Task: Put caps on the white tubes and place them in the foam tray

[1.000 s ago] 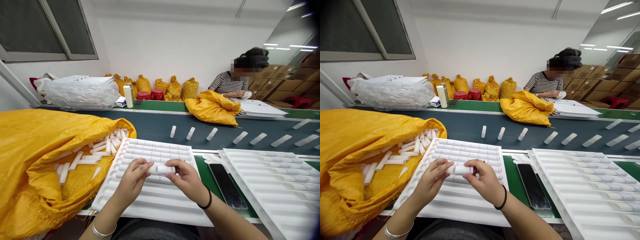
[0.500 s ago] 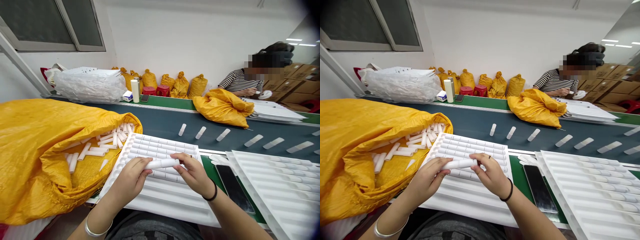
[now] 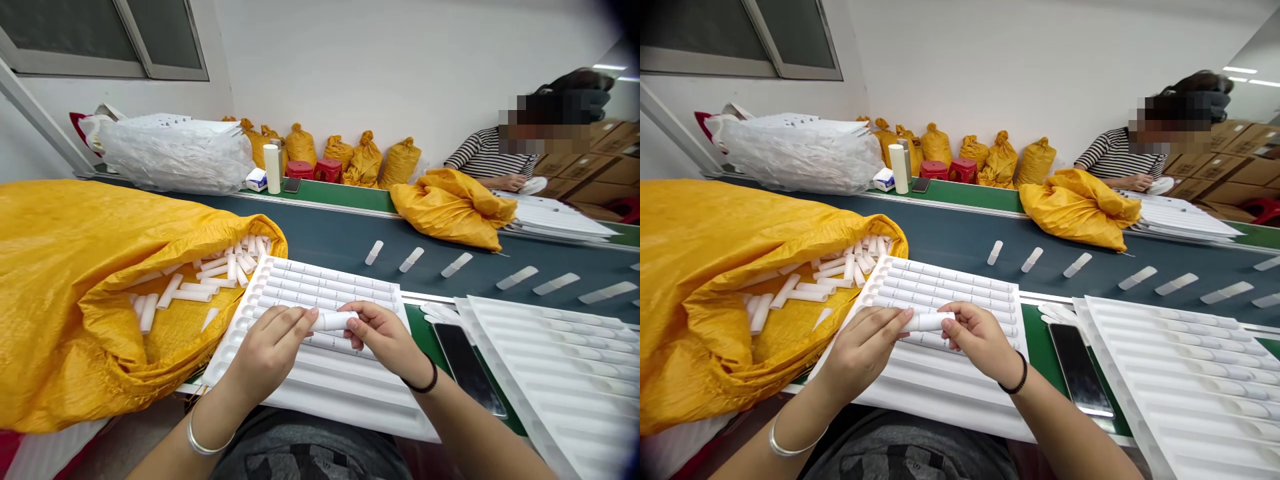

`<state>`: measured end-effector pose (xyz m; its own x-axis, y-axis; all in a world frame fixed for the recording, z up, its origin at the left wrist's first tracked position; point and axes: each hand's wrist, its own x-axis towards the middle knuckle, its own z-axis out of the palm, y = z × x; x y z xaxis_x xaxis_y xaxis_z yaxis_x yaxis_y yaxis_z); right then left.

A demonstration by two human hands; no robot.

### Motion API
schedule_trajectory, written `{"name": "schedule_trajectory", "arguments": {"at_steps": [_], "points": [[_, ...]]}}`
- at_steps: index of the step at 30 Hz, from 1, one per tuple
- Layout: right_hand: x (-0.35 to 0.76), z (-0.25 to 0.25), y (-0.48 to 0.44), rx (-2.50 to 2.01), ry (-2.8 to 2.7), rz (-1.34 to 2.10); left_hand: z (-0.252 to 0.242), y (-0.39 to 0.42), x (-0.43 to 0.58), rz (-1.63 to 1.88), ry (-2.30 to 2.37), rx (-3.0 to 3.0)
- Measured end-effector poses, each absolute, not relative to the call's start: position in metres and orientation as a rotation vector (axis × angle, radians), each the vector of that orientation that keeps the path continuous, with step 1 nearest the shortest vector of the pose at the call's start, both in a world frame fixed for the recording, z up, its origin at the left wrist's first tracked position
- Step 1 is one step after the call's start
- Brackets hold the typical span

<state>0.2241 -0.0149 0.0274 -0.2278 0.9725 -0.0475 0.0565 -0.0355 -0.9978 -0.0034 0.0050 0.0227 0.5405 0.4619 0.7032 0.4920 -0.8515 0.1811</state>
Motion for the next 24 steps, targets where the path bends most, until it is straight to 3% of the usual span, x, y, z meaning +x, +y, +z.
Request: {"name": "schedule_trajectory", "arguments": {"at_steps": [6, 10, 17, 19, 22, 24], "points": [[0.216, 0.021, -0.009, -1.226, -1.506, 1.527, 0.011, 0.004, -0.009, -1.216, -0.873, -2.789], [0.208, 0.015, -0.004, -1.219, -2.008, 1.301, -0.004, 0.004, -0.025, -1.119, -0.833, -2.878], [0.187, 0.004, 0.003, -1.134, -2.287, 1.172, -0.013, -0.003, -0.045, -0.965, -0.793, -3.000], [0.191, 0.000, 0.025, -1.307, -2.381, 0.896, -0.018, 0.004, -0.059, -0.939, -1.017, -2.877], [0.214, -0.004, 0.077, -1.715, -2.215, 0.578, -0.028, 0.029, -0.096, -0.886, -1.712, -2.417], [0.237, -0.004, 0.115, -1.916, -2.066, 0.486, -0.036, 0.049, -0.123, -0.617, -2.121, -2.214]]}}
